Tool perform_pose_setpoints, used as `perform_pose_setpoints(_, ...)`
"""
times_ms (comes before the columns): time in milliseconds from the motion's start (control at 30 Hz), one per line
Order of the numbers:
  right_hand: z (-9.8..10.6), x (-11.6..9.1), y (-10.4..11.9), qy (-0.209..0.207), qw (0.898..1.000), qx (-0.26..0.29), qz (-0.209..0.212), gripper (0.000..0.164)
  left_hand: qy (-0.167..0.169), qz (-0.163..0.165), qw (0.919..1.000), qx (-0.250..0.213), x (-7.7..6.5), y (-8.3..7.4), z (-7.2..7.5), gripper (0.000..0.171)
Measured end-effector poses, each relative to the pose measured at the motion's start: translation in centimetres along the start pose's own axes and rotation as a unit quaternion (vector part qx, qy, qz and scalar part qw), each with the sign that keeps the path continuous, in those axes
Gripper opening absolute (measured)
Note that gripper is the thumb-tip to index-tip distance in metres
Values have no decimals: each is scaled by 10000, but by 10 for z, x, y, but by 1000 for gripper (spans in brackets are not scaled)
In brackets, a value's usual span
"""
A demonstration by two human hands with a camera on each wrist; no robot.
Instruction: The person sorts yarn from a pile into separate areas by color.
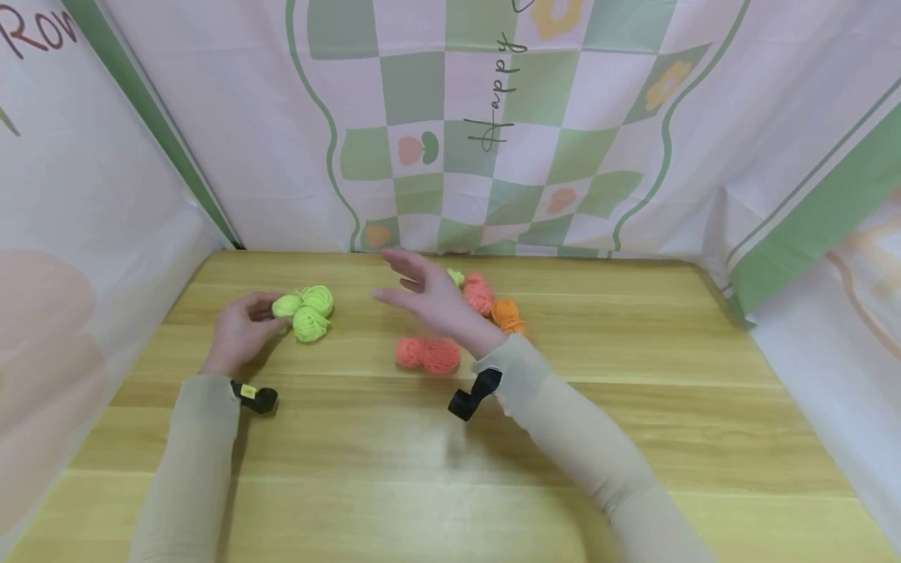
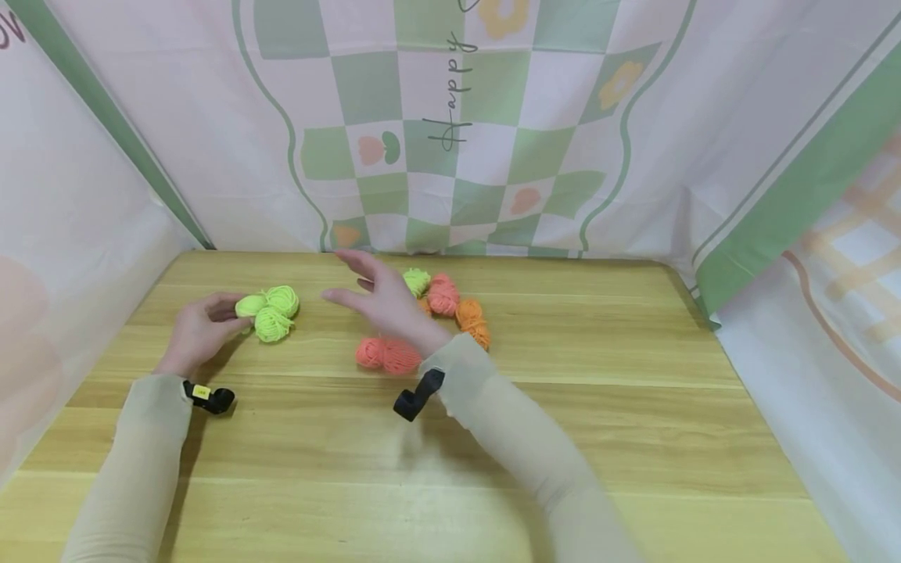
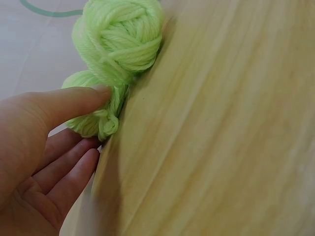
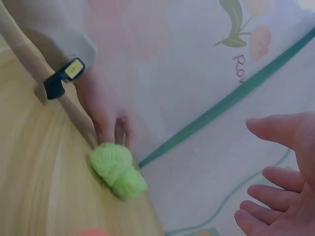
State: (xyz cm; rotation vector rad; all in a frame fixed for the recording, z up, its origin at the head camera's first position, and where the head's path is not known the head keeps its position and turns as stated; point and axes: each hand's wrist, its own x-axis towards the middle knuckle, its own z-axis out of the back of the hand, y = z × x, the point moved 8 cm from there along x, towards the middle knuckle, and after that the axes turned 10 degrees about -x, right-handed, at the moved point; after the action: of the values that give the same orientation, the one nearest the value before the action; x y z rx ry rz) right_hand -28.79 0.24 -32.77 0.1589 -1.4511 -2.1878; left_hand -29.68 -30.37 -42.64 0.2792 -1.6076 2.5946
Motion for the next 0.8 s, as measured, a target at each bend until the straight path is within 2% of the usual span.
perform_pose_setpoints(200, 34, 0, -15, -335, 9994, 3, -22, 61, -13, 23, 10000, 60, 1, 3, -1, 42)
perform_pose_setpoints(467, 71, 4, -28, -582, 9961, -313, -584, 68, -23, -128, 9999, 22, 1, 1, 1, 41)
perform_pose_setpoints(800, 92, 16, -46, -726, 9904, -387, -1110, 69, -56, -57, 10000, 20, 0, -1, 0, 39)
